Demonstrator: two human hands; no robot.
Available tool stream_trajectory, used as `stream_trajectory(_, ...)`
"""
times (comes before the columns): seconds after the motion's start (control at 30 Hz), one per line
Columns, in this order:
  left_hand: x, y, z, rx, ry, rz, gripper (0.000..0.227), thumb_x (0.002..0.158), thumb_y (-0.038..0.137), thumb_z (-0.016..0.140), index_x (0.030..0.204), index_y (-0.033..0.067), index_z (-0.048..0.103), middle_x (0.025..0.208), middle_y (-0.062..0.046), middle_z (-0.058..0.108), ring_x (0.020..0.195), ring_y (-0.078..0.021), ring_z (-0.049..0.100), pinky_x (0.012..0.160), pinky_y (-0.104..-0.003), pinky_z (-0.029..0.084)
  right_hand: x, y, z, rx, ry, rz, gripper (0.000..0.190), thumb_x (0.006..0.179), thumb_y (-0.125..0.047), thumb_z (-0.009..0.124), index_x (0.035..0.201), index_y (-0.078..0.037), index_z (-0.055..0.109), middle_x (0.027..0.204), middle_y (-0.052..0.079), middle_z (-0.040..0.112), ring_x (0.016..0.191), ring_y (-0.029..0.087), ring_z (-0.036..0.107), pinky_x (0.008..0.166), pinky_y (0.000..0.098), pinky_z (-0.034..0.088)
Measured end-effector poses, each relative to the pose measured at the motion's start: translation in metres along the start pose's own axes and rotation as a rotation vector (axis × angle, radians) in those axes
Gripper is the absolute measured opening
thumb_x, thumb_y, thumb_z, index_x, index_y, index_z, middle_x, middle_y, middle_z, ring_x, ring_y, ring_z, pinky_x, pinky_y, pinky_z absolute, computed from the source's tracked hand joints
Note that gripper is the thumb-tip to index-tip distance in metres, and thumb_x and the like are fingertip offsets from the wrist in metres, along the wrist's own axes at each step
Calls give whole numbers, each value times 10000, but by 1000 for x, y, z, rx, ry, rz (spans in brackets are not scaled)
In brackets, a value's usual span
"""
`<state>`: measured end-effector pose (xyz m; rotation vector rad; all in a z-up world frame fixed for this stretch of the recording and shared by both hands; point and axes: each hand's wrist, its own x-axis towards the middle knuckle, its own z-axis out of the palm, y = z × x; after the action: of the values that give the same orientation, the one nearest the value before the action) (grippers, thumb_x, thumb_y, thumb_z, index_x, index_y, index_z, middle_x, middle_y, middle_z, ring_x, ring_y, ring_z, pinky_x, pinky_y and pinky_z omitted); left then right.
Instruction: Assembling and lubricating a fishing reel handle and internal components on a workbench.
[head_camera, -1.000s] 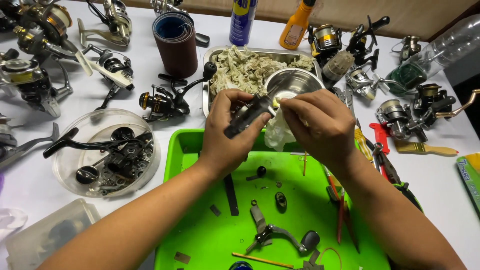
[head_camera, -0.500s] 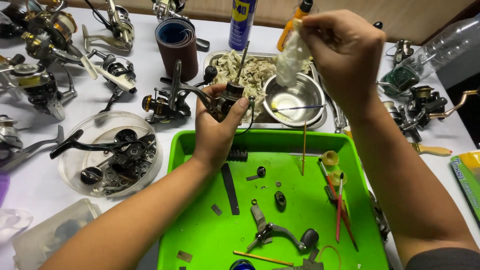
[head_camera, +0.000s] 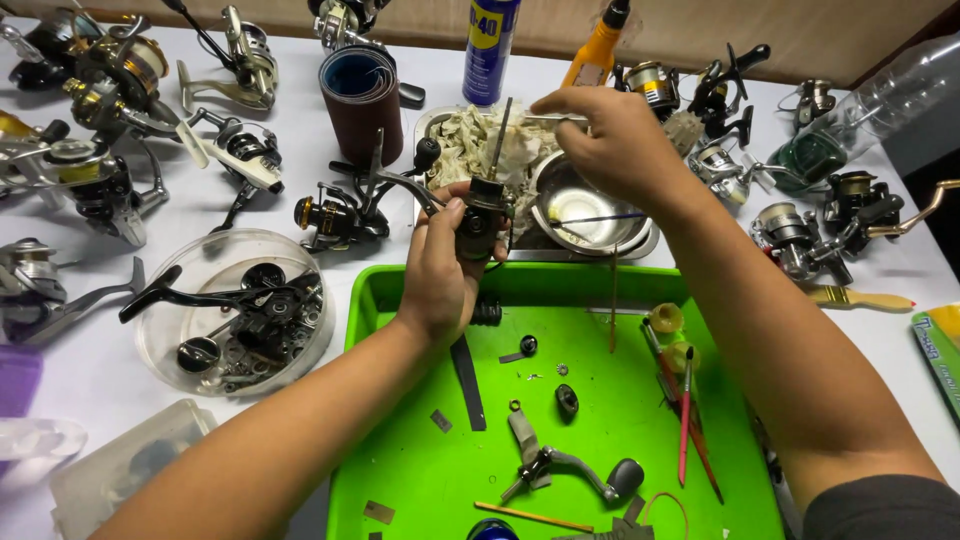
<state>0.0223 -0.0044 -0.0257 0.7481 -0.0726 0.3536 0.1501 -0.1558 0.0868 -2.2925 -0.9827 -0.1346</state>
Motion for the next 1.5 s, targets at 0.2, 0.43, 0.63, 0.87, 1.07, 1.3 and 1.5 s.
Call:
stream_trajectory(0.2, -6, -7, 10, 52, -28, 43, 348, 1082, 282, 467, 1279, 0, 518, 1081, -229, 657, 1003, -260, 654, 887, -368, 584, -70, -61, -20, 238, -82, 180, 264, 993, -112, 603, 1169, 35, 733, 992, 268, 752, 957, 367, 746, 930, 494, 553)
stream_trajectory(0.43, -22, -7, 20, 166, -201, -34, 354, 1104, 320, 436, 1348, 69, 487, 1093, -64, 600, 945, -120, 569, 780, -255, 515, -113, -44, 30, 766, -122, 237, 210, 942, -87, 712, 1099, 49, 744, 874, 151, 768, 855, 216, 729, 871, 408, 602)
stream_trajectory(0.63, -23, 34, 56, 536, -398, -8, 519, 1087, 395, 433, 1484, 61, 423, 1347, -145, 515, 1074, -180, 511, 831, -272, 503, -124, -61, -1, 652, 99, 106, 98, 959, -33, 698, 1032, 21, 734, 821, 144, 755, 819, 155, 724, 803, 355, 619)
stream_trajectory(0.87, -15, 39, 49, 308, -455, -367, 757, 1033, 601, 316, 1565, 64, 363, 1369, -235, 602, 1140, -287, 689, 931, -396, 579, -133, -60, -11, -67, 376, -384, 250, 910, 41, 786, 1151, 77, 731, 980, 251, 758, 923, 397, 759, 775, 437, 609)
stream_trajectory(1.07, -13, 35, 38, 289, -548, -336, 619, 1082, 488, 319, 1553, 103, 435, 1148, -182, 696, 1045, -256, 740, 971, -426, 599, -144, -45, -2, -269, 442, -526, 295, 882, 2, 825, 1166, 39, 754, 1052, 202, 768, 926, 353, 764, 762, 426, 625)
stream_trajectory(1.3, -35, 72, 59, 338, -607, -466, 551, 1038, 423, 360, 1473, 88, 406, 1098, -222, 675, 956, -278, 693, 905, -359, 612, -150, -58, -9, -318, 337, -667, 207, 998, -10, 782, 1149, 104, 699, 1112, 264, 752, 887, 403, 733, 782, 476, 607)
stream_trajectory(1.5, -36, 57, 29, 401, -627, -353, 505, 1019, 516, 433, 1305, 103, 481, 995, -179, 720, 851, -272, 749, 736, -369, 648, -148, -64, -12, -281, 177, -695, 255, 991, -33, 811, 1172, 86, 677, 1114, 235, 718, 900, 382, 706, 788, 447, 595)
